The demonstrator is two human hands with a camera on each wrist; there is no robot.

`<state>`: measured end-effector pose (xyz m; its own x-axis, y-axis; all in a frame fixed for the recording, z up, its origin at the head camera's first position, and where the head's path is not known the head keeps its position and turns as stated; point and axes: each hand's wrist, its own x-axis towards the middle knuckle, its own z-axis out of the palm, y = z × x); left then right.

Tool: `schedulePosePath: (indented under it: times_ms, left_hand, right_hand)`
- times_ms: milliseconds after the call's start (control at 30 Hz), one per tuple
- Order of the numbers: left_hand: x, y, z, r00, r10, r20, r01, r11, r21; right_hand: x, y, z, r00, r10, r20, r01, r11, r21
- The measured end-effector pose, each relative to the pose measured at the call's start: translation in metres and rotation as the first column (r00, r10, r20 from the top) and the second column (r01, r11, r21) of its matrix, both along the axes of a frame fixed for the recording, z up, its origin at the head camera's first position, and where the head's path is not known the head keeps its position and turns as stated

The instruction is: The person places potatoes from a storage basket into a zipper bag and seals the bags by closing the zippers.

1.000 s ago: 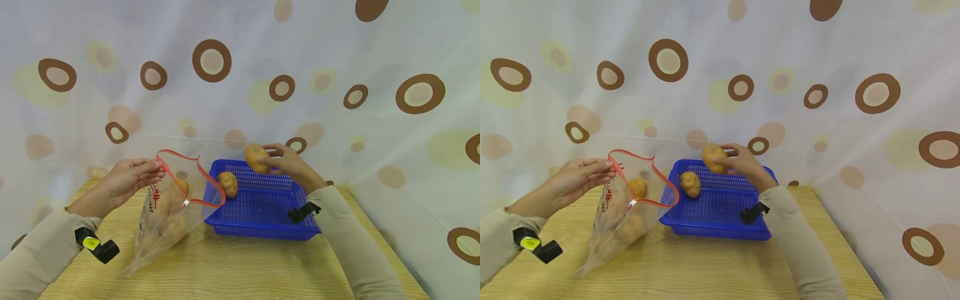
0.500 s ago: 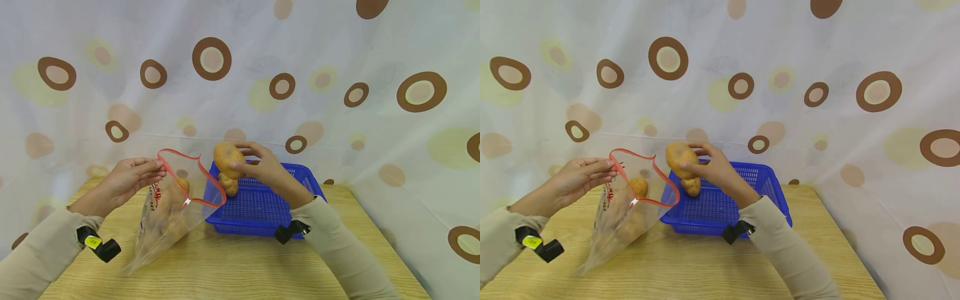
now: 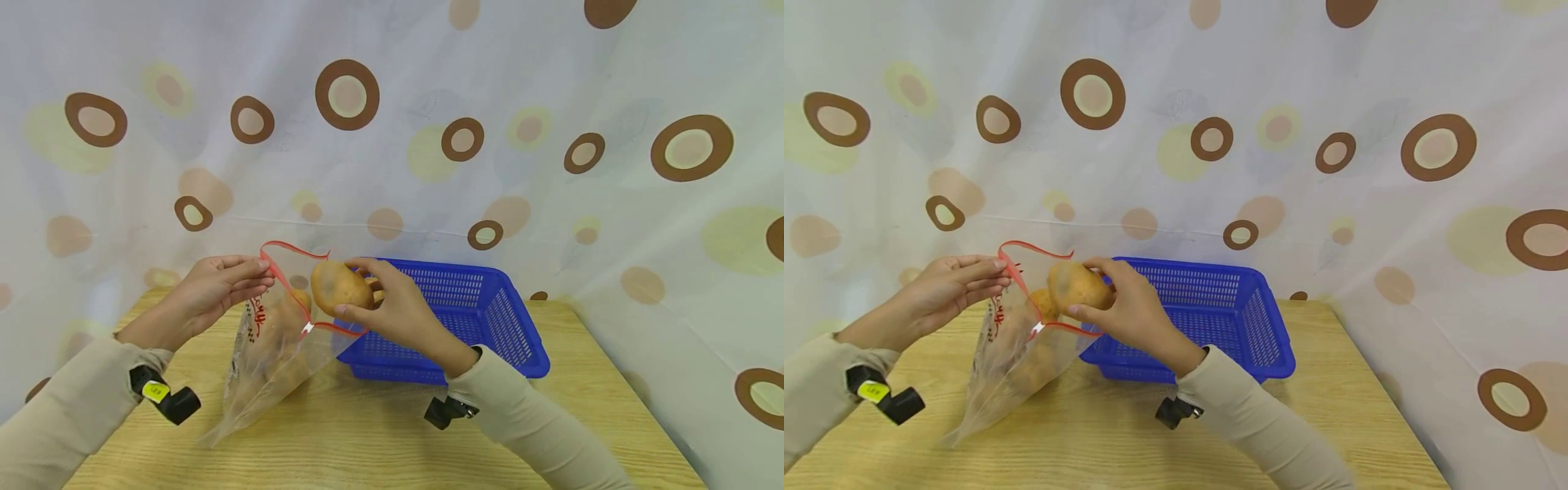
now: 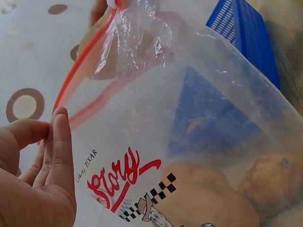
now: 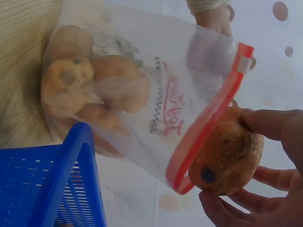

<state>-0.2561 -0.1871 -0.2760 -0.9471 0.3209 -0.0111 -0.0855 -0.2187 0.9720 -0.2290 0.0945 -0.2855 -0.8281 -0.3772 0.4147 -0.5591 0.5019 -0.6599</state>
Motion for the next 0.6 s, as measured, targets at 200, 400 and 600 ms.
schedulePosePath:
  times_ms: [200, 400, 600]
  left_hand:
    - [0.0012, -0.0001, -0.0020, 1.000, -0.002, -0.004, 0.002, 1.000, -0.011]
    - [0.0007, 0.0009, -0.0013, 1.000, 0.000, -0.003, 0.000, 1.000, -0.008]
    - [0.0005, 0.0011, -0.0016, 1.000, 0.001, 0.001, -0.001, 1.000, -0.005]
  right_hand:
    - [0.0050, -0.0078, -0.0085, 0.995, -0.011, -0.103, 0.021, 0.996, 0.091]
    - [0.0038, -0.0093, -0.0105, 0.989, -0.016, -0.144, 0.038, 0.988, 0.151]
    - [0.0041, -0.0089, -0.0095, 0.988, -0.013, -0.151, 0.042, 0.981, 0.190]
